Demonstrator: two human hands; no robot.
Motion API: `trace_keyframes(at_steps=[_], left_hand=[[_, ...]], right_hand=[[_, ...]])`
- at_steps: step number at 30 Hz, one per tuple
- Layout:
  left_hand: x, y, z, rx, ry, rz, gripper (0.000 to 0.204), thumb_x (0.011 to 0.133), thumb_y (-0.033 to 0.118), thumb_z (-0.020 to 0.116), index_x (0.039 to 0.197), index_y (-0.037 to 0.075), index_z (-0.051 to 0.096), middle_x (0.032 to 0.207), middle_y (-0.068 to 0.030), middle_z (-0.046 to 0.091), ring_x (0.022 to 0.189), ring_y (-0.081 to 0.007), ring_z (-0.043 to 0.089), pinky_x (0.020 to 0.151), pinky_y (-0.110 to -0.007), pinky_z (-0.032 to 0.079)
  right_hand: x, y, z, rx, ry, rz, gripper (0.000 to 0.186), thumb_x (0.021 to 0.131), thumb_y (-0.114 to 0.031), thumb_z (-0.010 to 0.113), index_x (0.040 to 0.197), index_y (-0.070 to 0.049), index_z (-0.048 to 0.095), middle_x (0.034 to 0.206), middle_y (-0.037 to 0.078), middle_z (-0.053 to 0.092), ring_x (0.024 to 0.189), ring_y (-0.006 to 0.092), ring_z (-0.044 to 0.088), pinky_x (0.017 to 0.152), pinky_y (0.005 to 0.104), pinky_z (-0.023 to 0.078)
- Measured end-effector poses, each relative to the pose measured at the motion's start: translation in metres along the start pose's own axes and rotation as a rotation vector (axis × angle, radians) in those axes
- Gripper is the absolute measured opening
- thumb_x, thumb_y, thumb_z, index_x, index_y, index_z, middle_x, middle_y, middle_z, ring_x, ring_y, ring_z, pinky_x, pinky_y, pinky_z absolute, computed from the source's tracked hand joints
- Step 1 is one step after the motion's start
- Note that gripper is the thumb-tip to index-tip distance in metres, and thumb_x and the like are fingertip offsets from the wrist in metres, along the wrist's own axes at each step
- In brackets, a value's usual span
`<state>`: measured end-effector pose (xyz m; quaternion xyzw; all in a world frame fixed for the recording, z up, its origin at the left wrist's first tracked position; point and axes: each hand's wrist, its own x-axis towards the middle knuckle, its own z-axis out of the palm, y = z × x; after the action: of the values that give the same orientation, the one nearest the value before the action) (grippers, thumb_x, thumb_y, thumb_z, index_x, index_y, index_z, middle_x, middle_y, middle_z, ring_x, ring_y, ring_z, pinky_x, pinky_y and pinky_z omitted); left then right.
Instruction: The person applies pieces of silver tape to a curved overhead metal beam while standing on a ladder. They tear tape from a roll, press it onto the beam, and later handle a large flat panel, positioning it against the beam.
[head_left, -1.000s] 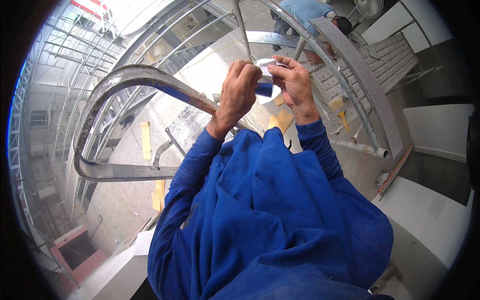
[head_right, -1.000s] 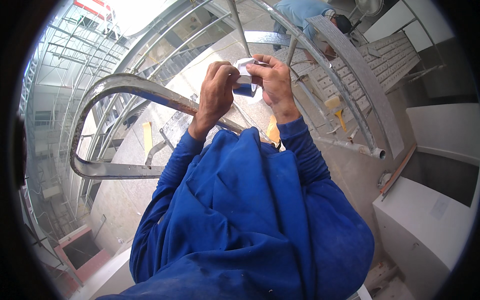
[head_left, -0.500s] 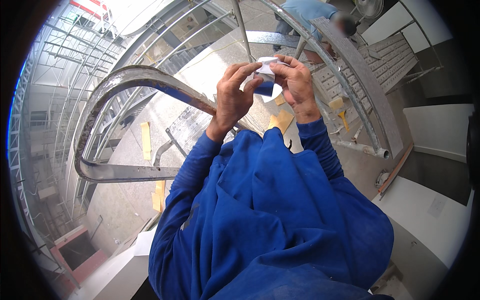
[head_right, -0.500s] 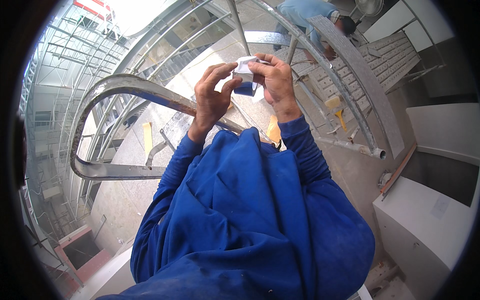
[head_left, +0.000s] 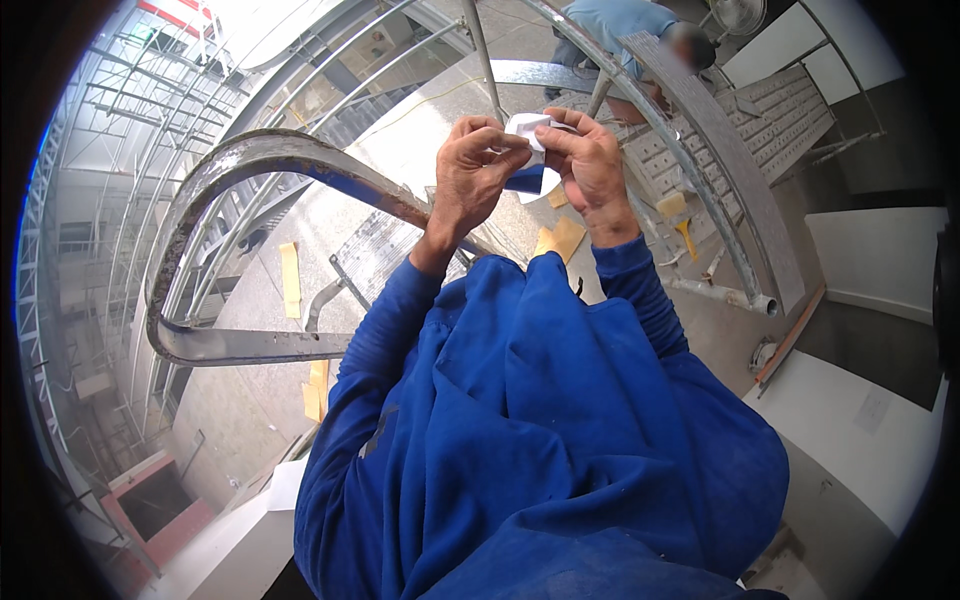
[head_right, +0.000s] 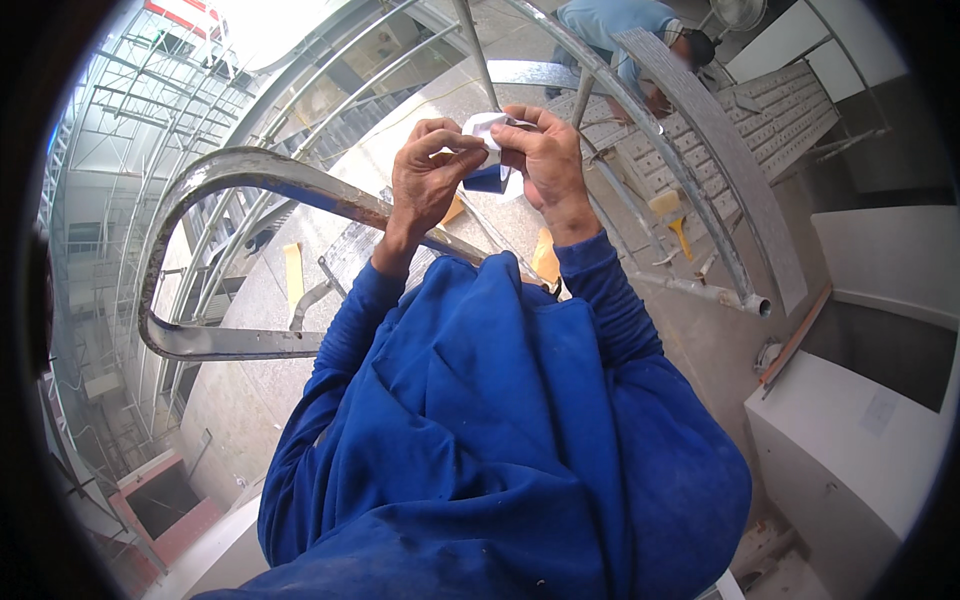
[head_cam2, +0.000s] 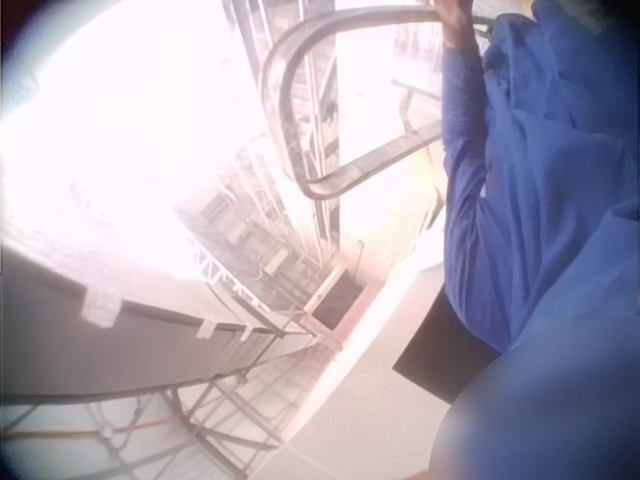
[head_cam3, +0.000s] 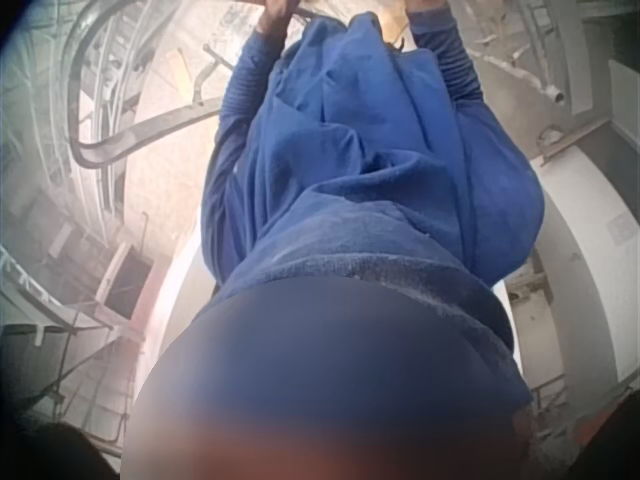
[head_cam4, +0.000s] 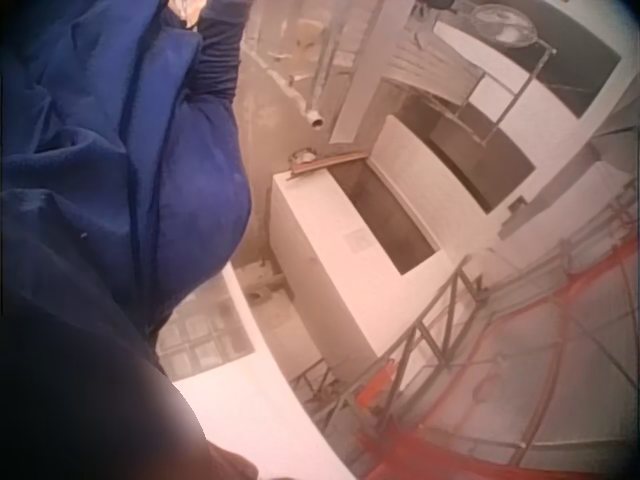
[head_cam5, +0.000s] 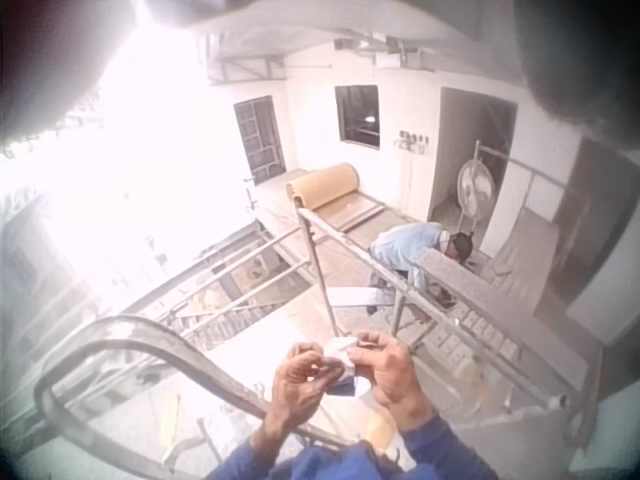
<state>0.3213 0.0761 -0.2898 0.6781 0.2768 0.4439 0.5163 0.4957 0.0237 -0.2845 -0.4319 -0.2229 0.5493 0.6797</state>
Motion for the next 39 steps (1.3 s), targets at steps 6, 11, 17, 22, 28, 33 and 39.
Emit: trace_keyframes(at_steps=[6,11,17,22,28,33,39], left_hand=[[-0.002,0.007,0.003,0.208,0.085,0.102,0.016,0.078,0.001,0.086,0.093,0.006,0.082,0.099,-0.0047,0.063,0.091,-0.0164,0.065,0.076,-0.032,0.055],[-0.001,0.013,0.002,0.281,0.101,0.266,0.017,0.076,0.000,0.085,0.091,0.008,0.082,0.096,-0.0057,0.066,0.093,-0.0197,0.065,0.080,-0.033,0.054],[0.001,0.015,-0.001,0.368,0.068,0.340,0.019,0.076,-0.001,0.085,0.093,0.008,0.081,0.097,-0.0051,0.071,0.095,-0.0209,0.067,0.083,-0.034,0.054],[0.002,0.021,-0.001,0.382,0.055,0.367,0.020,0.075,-0.002,0.085,0.092,0.009,0.081,0.096,-0.0046,0.072,0.094,-0.0220,0.067,0.083,-0.035,0.053],[0.008,0.025,0.001,0.407,0.045,0.395,0.019,0.078,-0.003,0.082,0.094,0.007,0.078,0.101,-0.0064,0.071,0.095,-0.0224,0.067,0.084,-0.035,0.054],[0.019,0.027,0.005,0.372,0.054,0.354,0.014,0.085,-0.005,0.078,0.098,0.002,0.075,0.112,-0.0123,0.066,0.093,-0.0216,0.069,0.080,-0.032,0.056],[0.045,0.053,0.013,0.438,0.121,0.417,0.009,0.085,0.002,0.076,0.094,0.002,0.073,0.112,-0.0148,0.063,0.098,-0.0272,0.066,0.079,-0.036,0.055]], right_hand=[[0.001,0.002,0.002,0.064,0.012,-0.011,0.036,0.089,0.001,0.076,0.122,0.006,0.061,0.104,0.019,0.074,0.086,0.0238,0.077,0.077,0.0330,0.066],[0.002,0.001,0.001,0.026,0.015,0.015,0.034,0.092,0.001,0.072,0.124,0.005,0.060,0.110,0.020,0.072,0.097,0.0264,0.075,0.085,0.0371,0.065],[0.005,0.001,0.001,0.054,0.022,-0.002,0.036,0.090,-0.001,0.076,0.122,0.006,0.062,0.105,0.018,0.073,0.087,0.0232,0.076,0.076,0.0324,0.065],[0.007,-0.001,0.000,0.079,0.041,0.034,0.034,0.090,-0.001,0.076,0.121,0.005,0.062,0.105,0.017,0.073,0.088,0.0234,0.076,0.076,0.0336,0.065],[0.009,-0.001,-0.005,0.138,0.012,0.099,0.032,0.093,-0.002,0.073,0.123,0.003,0.062,0.111,0.015,0.072,0.098,0.0234,0.073,0.089,0.0388,0.061],[0.016,-0.002,-0.007,0.252,-0.048,0.165,0.023,0.096,-0.003,0.070,0.117,0.003,0.064,0.107,0.015,0.073,0.094,0.0241,0.074,0.087,0.0362,0.061],[0.024,-0.028,0.013,0.341,-0.141,0.096,0.023,0.100,-0.009,0.068,0.121,0.001,0.064,0.106,0.012,0.073,0.095,0.0238,0.074,0.086,0.0377,0.061]])
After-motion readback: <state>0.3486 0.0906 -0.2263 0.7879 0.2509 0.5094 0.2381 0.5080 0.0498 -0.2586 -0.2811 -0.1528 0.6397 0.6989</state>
